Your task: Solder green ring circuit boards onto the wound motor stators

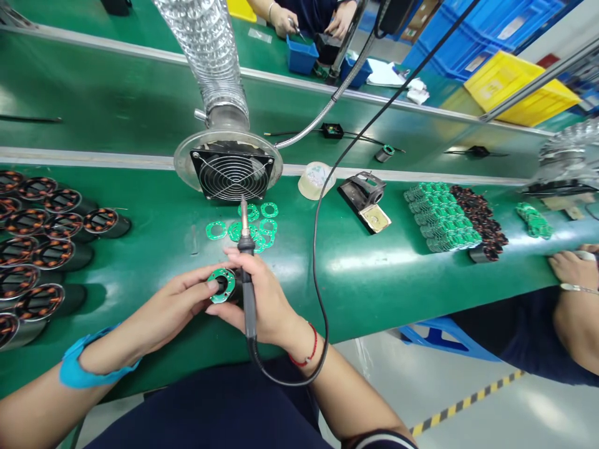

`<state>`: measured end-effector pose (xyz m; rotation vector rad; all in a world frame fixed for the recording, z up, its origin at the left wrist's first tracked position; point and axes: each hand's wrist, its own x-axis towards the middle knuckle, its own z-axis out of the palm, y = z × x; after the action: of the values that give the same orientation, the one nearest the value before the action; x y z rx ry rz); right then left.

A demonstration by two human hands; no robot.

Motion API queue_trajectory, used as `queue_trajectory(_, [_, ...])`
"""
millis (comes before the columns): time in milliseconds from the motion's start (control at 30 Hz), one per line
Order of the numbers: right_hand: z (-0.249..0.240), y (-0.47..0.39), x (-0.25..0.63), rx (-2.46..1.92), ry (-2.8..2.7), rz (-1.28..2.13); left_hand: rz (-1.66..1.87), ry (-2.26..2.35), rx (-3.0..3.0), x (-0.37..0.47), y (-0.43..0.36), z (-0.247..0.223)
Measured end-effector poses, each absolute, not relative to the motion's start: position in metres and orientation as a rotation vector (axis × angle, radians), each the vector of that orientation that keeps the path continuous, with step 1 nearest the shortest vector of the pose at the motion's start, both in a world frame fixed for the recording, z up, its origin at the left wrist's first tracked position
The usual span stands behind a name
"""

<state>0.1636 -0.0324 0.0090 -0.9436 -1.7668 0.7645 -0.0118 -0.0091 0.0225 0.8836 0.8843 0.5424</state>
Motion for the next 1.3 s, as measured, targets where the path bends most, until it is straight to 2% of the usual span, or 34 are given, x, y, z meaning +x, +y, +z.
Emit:
queue_trajectory(100, [0.013, -0.034, 0.167, -0.984, -1.709, 0.744, 0.505, 0.893, 0.813, -0.012, -0.009, 0.023])
queue_trajectory(233, [0.018, -0.033, 0.170, -1.054, -1.769, 0.504, 0.456, 0.946, 0.873, -0.014, -0.008, 0.023])
queue_trajectory(367, [0.019, -0.030, 0.168, -1.155, -1.958, 0.256, 0.517, 1.124, 1.307, -0.016, -0.005, 0.022])
queue_trajectory(433, [0.018, -0.029, 0.167, -1.212, -2.015, 0.265, 0.586, 1.196, 1.592, -0.017, -0.005, 0.021])
queue_trajectory(500, [0.018, -0.029, 0.166, -1.270, -2.003, 0.404, 0.652, 1.217, 1.864, -0.018, -0.006, 0.018])
queue_trajectory(600, [0.020, -0.028, 0.165, -1.341, -1.829, 0.792, 0.752, 1.193, 2.236, -0.020, -0.009, 0.012])
queue_trajectory(733, [0.026, -0.025, 0.162, -1.188, -1.220, 1.400, 0.961, 1.070, 2.524, -0.024, -0.014, 0.013])
queue_trajectory(833, [0.028, -0.025, 0.158, -1.016, -0.856, 1.669, 1.134, 1.084, 2.433, -0.025, -0.015, 0.020])
queue_trajectory(900, [0.028, -0.026, 0.155, -0.978, -0.803, 1.676, 1.119, 1.158, 2.274, -0.023, -0.015, 0.024])
queue_trajectory(1100, [0.021, -0.030, 0.156, -1.077, -1.123, 1.379, 0.836, 1.196, 1.678, -0.018, -0.015, 0.026])
queue_trajectory(1300, [0.022, -0.035, 0.167, -1.138, -1.516, 0.986, 0.729, 1.108, 1.107, -0.012, -0.010, 0.029])
